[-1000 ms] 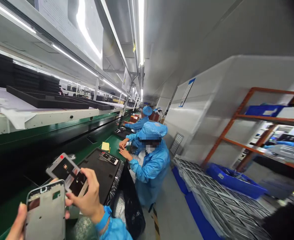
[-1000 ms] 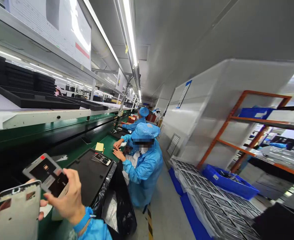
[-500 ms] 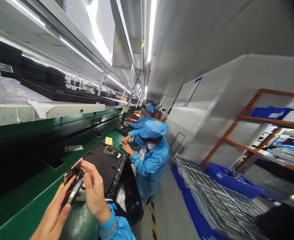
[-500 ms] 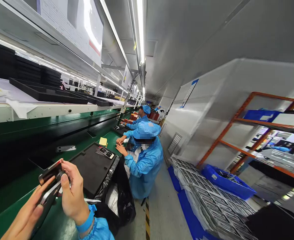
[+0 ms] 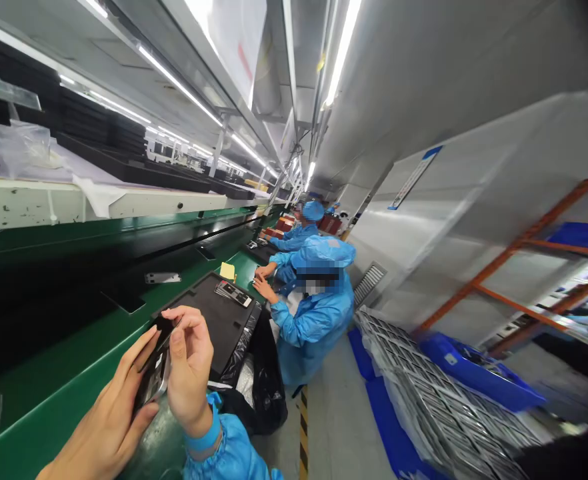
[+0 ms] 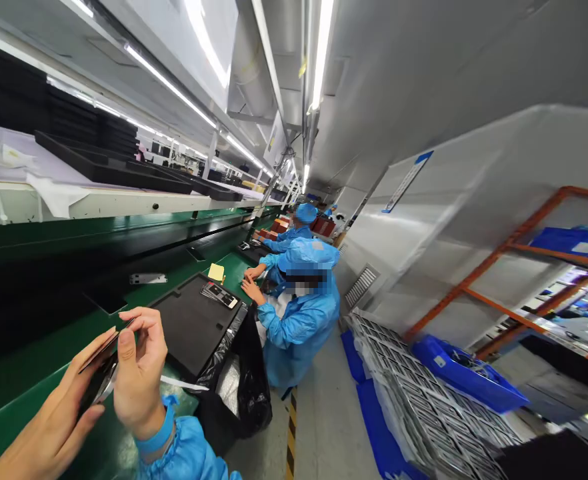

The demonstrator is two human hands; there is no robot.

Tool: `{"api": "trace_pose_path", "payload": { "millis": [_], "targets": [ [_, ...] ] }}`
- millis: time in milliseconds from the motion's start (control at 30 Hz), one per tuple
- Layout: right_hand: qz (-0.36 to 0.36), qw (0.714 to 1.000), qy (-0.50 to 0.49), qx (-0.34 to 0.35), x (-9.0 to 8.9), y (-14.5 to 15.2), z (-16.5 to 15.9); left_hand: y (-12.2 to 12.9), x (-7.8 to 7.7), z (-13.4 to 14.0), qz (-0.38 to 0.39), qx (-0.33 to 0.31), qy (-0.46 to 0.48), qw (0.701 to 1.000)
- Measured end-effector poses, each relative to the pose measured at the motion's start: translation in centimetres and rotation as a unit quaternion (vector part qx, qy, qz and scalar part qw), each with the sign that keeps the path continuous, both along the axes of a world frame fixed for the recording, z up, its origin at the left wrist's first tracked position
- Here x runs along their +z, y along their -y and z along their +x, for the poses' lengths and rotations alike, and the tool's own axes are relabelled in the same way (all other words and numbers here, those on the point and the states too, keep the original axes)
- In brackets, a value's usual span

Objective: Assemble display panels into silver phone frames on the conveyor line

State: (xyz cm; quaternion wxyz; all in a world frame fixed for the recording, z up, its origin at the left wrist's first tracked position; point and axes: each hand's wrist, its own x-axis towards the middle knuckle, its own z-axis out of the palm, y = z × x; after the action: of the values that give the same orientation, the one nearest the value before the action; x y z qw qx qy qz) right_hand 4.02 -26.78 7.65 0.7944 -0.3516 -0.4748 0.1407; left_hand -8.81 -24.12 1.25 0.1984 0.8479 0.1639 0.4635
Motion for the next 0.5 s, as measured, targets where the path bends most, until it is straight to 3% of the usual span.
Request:
{"api": "trace_pose_path", "payload": {
  "millis": [133,233,300,367,400,500],
  "targets": [
    [-0.023,0.997,0.066,0.02,1.3,0.9,1.2,-0.6,1.3,-0.9,0.012,-0.018,-0.002,1.0],
    [-0.012,0.996,0.087,0.029,-0.3,1.6,3.2,-1.9,2.2,-2.5,-0.031,-0.009,0.055,0.998],
    [-0.06,0.991,0.113,0.046,-3.6,1.4,4.2,-3.0,2.6,-3.9,-0.137,0.021,0.156,0.978],
    [-0.217,0.949,0.213,0.089,-8.3,0.9,4.5,-3.9,3.1,-5.1,-0.217,0.013,0.247,0.944],
    [-0.285,0.915,0.27,0.093,-10.7,0.6,4.2,-4.1,3.4,-5.6,-0.258,-0.011,0.282,0.924],
    [-0.353,0.874,0.313,0.115,-17.1,-0.2,2.3,-4.0,4.3,-6.3,-0.381,-0.119,0.34,0.851]
  ]
}}
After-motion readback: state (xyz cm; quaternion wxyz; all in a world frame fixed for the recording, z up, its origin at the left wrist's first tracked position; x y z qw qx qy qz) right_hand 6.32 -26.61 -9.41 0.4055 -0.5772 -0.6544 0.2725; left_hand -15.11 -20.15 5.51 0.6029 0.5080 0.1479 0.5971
